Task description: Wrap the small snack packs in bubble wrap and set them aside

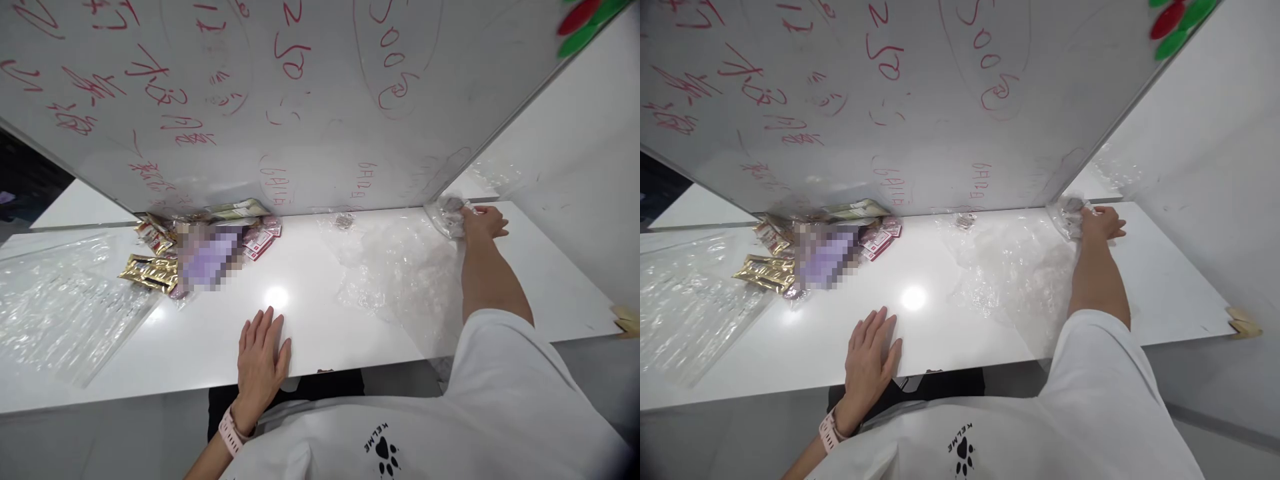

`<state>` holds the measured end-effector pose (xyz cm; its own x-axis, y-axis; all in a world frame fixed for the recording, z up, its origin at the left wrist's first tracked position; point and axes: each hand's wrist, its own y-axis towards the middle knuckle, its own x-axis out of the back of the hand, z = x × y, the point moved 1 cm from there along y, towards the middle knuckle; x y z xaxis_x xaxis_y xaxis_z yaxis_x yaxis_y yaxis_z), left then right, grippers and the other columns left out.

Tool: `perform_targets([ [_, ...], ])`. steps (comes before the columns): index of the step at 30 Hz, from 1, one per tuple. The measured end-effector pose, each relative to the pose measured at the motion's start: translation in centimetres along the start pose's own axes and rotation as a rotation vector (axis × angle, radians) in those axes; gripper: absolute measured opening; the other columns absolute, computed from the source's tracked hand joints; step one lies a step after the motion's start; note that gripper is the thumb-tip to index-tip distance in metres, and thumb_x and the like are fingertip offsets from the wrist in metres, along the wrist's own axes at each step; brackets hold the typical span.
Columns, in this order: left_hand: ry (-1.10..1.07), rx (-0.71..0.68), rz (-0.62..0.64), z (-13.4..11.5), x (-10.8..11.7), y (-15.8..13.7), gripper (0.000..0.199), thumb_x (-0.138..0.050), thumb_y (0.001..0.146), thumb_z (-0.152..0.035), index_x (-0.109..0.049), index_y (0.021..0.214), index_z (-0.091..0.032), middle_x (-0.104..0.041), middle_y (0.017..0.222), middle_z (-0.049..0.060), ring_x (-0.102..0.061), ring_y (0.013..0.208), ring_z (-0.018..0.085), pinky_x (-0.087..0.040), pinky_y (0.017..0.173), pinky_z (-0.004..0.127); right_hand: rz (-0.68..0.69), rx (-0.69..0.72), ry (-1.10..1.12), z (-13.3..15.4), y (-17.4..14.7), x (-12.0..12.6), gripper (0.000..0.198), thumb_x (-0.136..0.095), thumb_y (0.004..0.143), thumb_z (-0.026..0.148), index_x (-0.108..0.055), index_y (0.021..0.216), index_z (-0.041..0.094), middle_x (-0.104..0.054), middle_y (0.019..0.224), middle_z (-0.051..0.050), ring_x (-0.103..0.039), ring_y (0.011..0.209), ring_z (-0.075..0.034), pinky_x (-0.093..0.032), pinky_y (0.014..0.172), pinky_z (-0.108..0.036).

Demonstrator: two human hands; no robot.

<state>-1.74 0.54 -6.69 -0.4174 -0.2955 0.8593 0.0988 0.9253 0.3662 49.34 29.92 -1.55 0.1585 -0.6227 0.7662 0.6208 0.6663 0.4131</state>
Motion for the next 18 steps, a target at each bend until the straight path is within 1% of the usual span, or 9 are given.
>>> perform_targets([
  [2, 0.008, -0.003, 0.011, 0.1, 0.0, 0.0, 0.053, -0.058, 0.092, -0.029, -0.046, 0.144, -0.028, -0.048, 0.152, 0.008, -0.042, 0.142, 0.033, -0.031, 0.118, 0.057, -0.010, -0.179, -0.046, 0.0, 0.9, 0.0, 0.031, -0.066, 0.081, 0.038, -0.064, 0.090, 0.009, -0.060, 0.110, -0.026, -0.043, 0.102, -0.023, -0.024, 0.081, -0.046],
  [4, 0.002, -0.001, 0.019, 0.1, 0.0, -0.1, 0.051, -0.057, 0.092, -0.029, -0.048, 0.143, -0.027, -0.048, 0.152, 0.008, -0.041, 0.143, 0.032, -0.031, 0.118, 0.056, -0.021, -0.242, -0.095, 0.4, 1.5, 0.8, 0.045, -0.072, 0.078, 0.038, -0.065, 0.107, 0.004, -0.052, 0.126, -0.032, -0.039, 0.117, -0.028, -0.023, 0.086, -0.049],
  [6, -0.013, 0.006, 0.021, 0.1, 0.0, -0.1, 0.049, -0.056, 0.093, -0.030, -0.050, 0.141, -0.027, -0.049, 0.152, 0.008, -0.041, 0.143, 0.032, -0.030, 0.119, 0.056, -0.054, -0.207, -0.134, 1.0, 1.1, 2.3, 0.052, -0.073, 0.079, 0.035, -0.063, 0.121, 0.005, -0.048, 0.135, -0.030, -0.035, 0.128, -0.032, -0.022, 0.093, -0.051],
  [8, -0.027, 0.013, 0.023, 0.1, 0.0, -0.1, 0.046, -0.056, 0.093, -0.030, -0.052, 0.139, -0.027, -0.049, 0.152, 0.008, -0.041, 0.143, 0.032, -0.029, 0.119, 0.056, -0.033, -0.072, -0.101, 1.5, -1.6, 4.2, 0.046, -0.066, 0.087, 0.033, -0.062, 0.127, 0.010, -0.051, 0.135, -0.025, -0.038, 0.131, -0.031, -0.026, 0.097, -0.049],
  [10, -0.041, 0.019, 0.029, 0.1, 0.1, -0.1, 0.044, -0.056, 0.094, -0.031, -0.053, 0.138, -0.026, -0.049, 0.152, 0.009, -0.040, 0.143, 0.033, -0.029, 0.119, 0.056, 0.126, 0.151, 0.019, 1.6, -7.1, 6.1, 0.040, -0.051, 0.097, 0.035, -0.062, 0.129, 0.015, -0.059, 0.131, -0.019, -0.048, 0.126, -0.025, -0.033, 0.100, -0.044],
  [11, -0.051, 0.023, 0.031, 0.1, 0.1, -0.2, 0.044, -0.056, 0.094, -0.031, -0.054, 0.137, -0.026, -0.049, 0.151, 0.009, -0.040, 0.144, 0.033, -0.028, 0.119, 0.057, 0.284, 0.260, 0.081, 1.5, -10.7, 6.8, 0.042, -0.048, 0.098, 0.041, -0.061, 0.131, 0.018, -0.061, 0.130, -0.017, -0.052, 0.124, -0.024, -0.037, 0.100, -0.042],
  [14, -0.104, 0.036, 0.023, 0.1, 0.0, -0.2, 0.041, -0.056, 0.094, -0.031, -0.057, 0.135, -0.024, -0.051, 0.150, 0.011, -0.039, 0.145, 0.034, -0.026, 0.120, 0.057, 0.595, 0.480, 0.007, 0.2, -22.5, 8.1, 0.074, -0.059, 0.085, 0.063, -0.050, 0.144, 0.019, -0.046, 0.151, -0.019, -0.039, 0.141, -0.035, -0.034, 0.111, -0.053],
  [16, -0.139, 0.038, 0.026, 0.1, 0.0, -0.3, 0.040, -0.056, 0.094, -0.031, -0.058, 0.133, -0.024, -0.051, 0.150, 0.011, -0.037, 0.145, 0.034, -0.025, 0.120, 0.059, 0.543, 0.450, -0.025, -0.9, -28.4, 8.2, 0.072, -0.048, 0.090, 0.063, -0.050, 0.145, 0.017, -0.038, 0.156, -0.019, -0.032, 0.146, -0.036, -0.029, 0.114, -0.060],
  [18, -0.155, 0.024, 0.039, 0.3, 0.1, -0.4, 0.039, -0.054, 0.095, -0.032, -0.058, 0.132, -0.024, -0.051, 0.150, 0.011, -0.037, 0.146, 0.035, -0.024, 0.120, 0.060, 0.429, 0.397, 0.049, -1.6, -31.4, 8.0, 0.063, -0.031, 0.097, 0.056, -0.056, 0.139, 0.015, -0.046, 0.152, -0.018, -0.038, 0.145, -0.030, -0.032, 0.116, -0.055],
])
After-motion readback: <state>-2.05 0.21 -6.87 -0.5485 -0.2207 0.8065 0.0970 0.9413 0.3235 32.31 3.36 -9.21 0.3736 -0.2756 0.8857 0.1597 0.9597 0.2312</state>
